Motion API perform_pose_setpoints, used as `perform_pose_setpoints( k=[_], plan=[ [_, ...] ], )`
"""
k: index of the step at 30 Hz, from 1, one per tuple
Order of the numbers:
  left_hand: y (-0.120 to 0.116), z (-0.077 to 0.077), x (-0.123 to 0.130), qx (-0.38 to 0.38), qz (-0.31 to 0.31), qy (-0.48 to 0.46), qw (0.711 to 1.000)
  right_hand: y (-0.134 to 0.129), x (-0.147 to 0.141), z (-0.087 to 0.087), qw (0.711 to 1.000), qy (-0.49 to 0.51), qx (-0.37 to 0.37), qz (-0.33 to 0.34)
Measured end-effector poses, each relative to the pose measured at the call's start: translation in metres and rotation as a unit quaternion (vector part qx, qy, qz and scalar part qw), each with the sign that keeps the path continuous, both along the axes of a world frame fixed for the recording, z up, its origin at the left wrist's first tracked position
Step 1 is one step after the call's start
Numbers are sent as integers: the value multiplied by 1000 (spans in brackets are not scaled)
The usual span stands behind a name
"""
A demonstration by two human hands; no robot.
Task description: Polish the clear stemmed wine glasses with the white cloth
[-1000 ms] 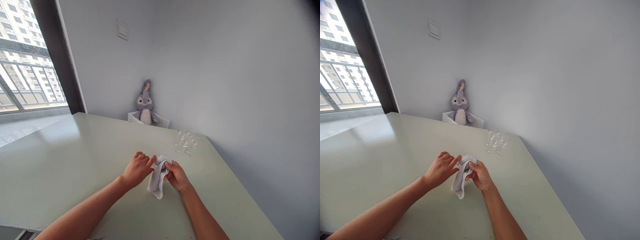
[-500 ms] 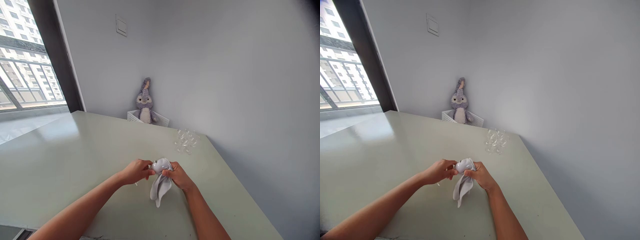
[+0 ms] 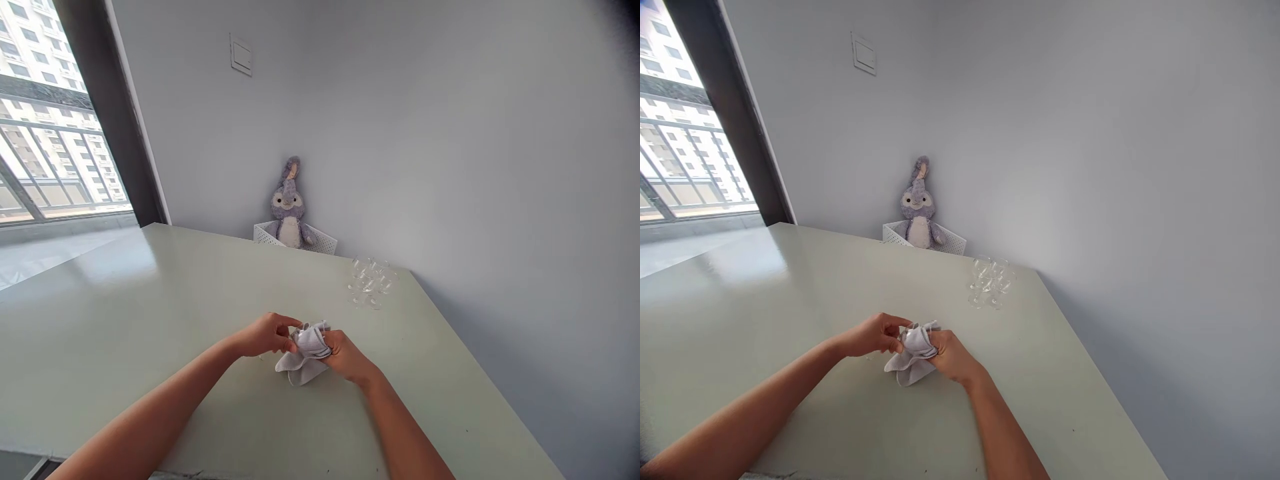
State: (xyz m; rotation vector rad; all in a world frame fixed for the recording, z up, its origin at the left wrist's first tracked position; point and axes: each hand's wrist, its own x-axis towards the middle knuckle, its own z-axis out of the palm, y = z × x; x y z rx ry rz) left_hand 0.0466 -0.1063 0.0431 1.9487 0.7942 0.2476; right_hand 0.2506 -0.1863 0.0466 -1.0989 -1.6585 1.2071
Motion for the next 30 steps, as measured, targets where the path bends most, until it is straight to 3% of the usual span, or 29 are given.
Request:
perform_pose_setpoints(
  k=[2,4,11,13,16,18,21,23,26,30],
  plan=[
    [0,4,1,-79,-29,-10,996,3,4,-2,996,-58,68,22],
    [0,8,2,-111,-39,-30,993,6,9,-6,986,-108,126,12],
    [-1,5,3,-128,25,-55,990,16,25,-15,942,-182,264,-99],
    [4,0,2,-106,66,-62,990,18,30,-17,913,-205,304,-177],
    [14,-7,-2,-79,144,-75,984,18,30,-19,838,-253,380,-299],
    [18,-9,-3,-63,181,-69,979,15,21,-19,811,-313,415,-269],
    [15,-11,0,5,177,-23,984,9,0,-19,811,-393,416,-122],
    [5,-12,6,93,153,12,984,6,-13,-20,811,-407,412,-88],
    [-12,-16,16,251,110,33,961,5,-20,-19,831,-379,389,-122],
    [-25,-22,22,406,38,33,913,8,-9,-12,913,-218,282,-196]
  ],
)
